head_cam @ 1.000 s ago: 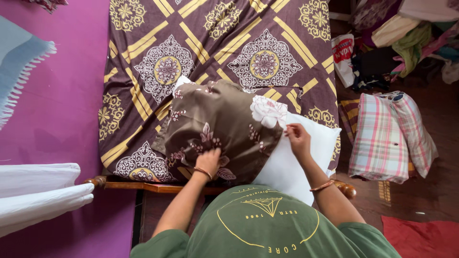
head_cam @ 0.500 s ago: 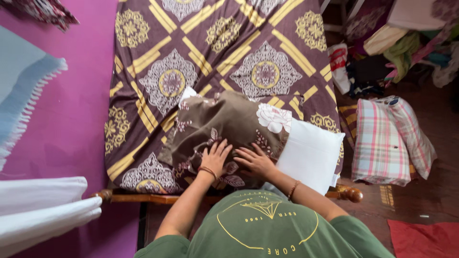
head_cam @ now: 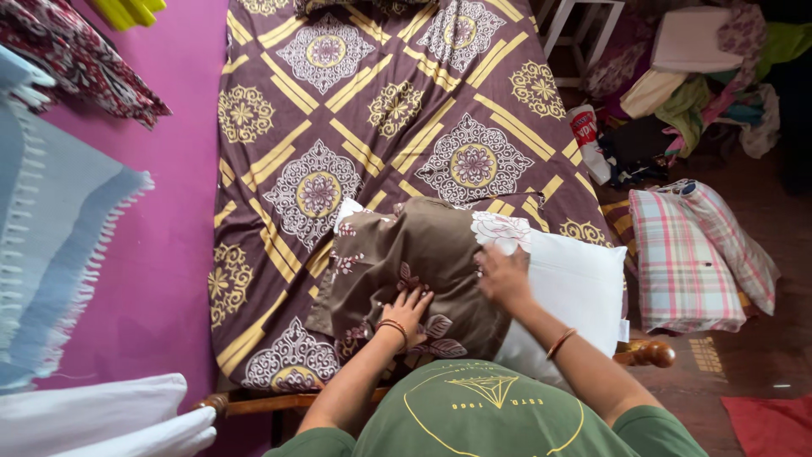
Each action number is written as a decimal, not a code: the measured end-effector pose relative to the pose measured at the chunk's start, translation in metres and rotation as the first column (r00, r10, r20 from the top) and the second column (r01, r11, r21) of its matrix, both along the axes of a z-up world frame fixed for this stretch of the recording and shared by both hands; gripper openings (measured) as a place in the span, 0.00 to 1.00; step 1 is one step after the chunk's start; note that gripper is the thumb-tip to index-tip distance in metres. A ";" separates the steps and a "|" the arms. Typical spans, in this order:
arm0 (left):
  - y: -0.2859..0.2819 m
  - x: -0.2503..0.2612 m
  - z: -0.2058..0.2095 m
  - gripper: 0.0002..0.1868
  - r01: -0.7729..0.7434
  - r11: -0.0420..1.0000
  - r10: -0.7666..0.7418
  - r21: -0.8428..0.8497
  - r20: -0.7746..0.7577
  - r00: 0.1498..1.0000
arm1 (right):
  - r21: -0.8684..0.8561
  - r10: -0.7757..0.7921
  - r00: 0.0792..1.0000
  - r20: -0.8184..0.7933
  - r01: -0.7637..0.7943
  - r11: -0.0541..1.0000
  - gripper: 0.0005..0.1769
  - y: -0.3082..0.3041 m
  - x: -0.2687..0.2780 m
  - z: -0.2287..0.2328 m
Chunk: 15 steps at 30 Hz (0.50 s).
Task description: The person inserts a white pillow into a brown floral pillowcase on a bed. They repeatedly adjust the pillowcase, tuck the pillow in, and smooth the cover to fit it properly.
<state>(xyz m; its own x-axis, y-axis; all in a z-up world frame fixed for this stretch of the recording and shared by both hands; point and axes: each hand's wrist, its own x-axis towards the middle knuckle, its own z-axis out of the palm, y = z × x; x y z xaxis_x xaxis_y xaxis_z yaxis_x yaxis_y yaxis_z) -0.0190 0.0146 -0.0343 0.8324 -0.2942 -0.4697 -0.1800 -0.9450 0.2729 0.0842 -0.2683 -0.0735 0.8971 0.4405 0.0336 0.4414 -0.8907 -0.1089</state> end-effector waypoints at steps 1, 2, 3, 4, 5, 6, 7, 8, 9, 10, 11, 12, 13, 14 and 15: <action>0.001 0.001 -0.001 0.59 0.009 1.000 -0.009 0.003 -0.008 1.000 | 0.059 0.058 0.997 -0.049 -0.055 0.997 0.33 0.017 -0.011 -0.003; 0.003 0.001 -0.002 0.58 0.017 1.000 -0.017 0.004 -0.018 1.000 | -0.002 0.143 0.988 -0.064 -0.144 0.990 0.36 0.034 -0.024 -0.005; 0.006 0.000 -0.004 0.56 0.016 1.000 -0.016 -0.024 0.012 1.000 | -0.062 0.225 0.971 -0.085 -0.231 0.971 0.38 0.047 -0.037 -0.006; 0.008 -0.002 -0.007 0.53 0.016 0.998 -0.014 -0.053 0.039 0.999 | -0.080 0.297 0.954 -0.034 -0.299 0.951 0.39 0.054 -0.051 -0.006; 0.012 -0.003 -0.010 0.51 0.016 0.996 -0.011 -0.083 0.065 0.998 | -0.101 0.367 0.930 0.016 -0.364 0.926 0.39 0.060 -0.067 -0.007; 0.018 -0.004 -0.012 0.48 0.015 0.995 -0.008 -0.096 0.071 0.997 | -0.125 0.434 0.898 0.066 -0.425 0.897 0.40 0.067 -0.078 -0.008; 0.024 -0.005 -0.013 0.46 0.013 0.994 -0.005 -0.110 0.076 0.997 | -0.080 0.454 0.889 0.058 -0.449 0.890 0.41 0.069 -0.083 -0.007; 0.029 -0.004 -0.014 0.44 0.012 0.992 -0.002 -0.124 0.083 0.997 | -0.036 0.473 0.880 0.053 -0.471 0.881 0.41 0.065 -0.086 -0.004; 0.036 -0.003 -0.015 0.43 0.023 0.996 -0.016 -0.088 0.075 0.997 | 0.008 0.492 0.869 0.049 -0.493 0.870 0.42 0.062 -0.086 -0.001; 0.043 -0.002 -0.015 0.42 0.033 0.998 -0.030 -0.053 0.064 0.997 | -0.059 0.412 0.905 -0.102 -0.419 0.906 0.41 0.057 -0.080 0.002; 0.049 -0.002 -0.014 0.40 0.044 0.999 -0.043 -0.018 0.053 0.998 | -0.137 0.312 0.918 -0.246 -0.351 0.926 0.40 0.045 -0.068 0.007; 0.053 -0.002 -0.013 0.40 0.035 0.999 -0.034 -0.017 0.038 0.999 | -0.222 0.196 0.906 -0.376 -0.293 0.930 0.40 0.035 -0.061 0.010; 0.057 -0.001 -0.011 0.40 0.026 1.000 -0.025 -0.015 0.024 0.999 | -0.040 0.140 0.971 -0.194 -0.151 0.988 0.41 0.022 -0.052 0.013; 0.061 -0.001 -0.009 0.40 0.019 1.000 -0.019 -0.011 0.005 1.000 | 0.170 0.038 0.999 -0.025 -0.033 0.985 0.42 0.012 -0.046 0.012; 0.064 0.001 -0.006 0.39 0.030 0.999 -0.030 -0.029 0.002 1.000 | 0.110 -0.164 0.983 -0.083 0.173 0.979 0.44 0.003 -0.042 0.012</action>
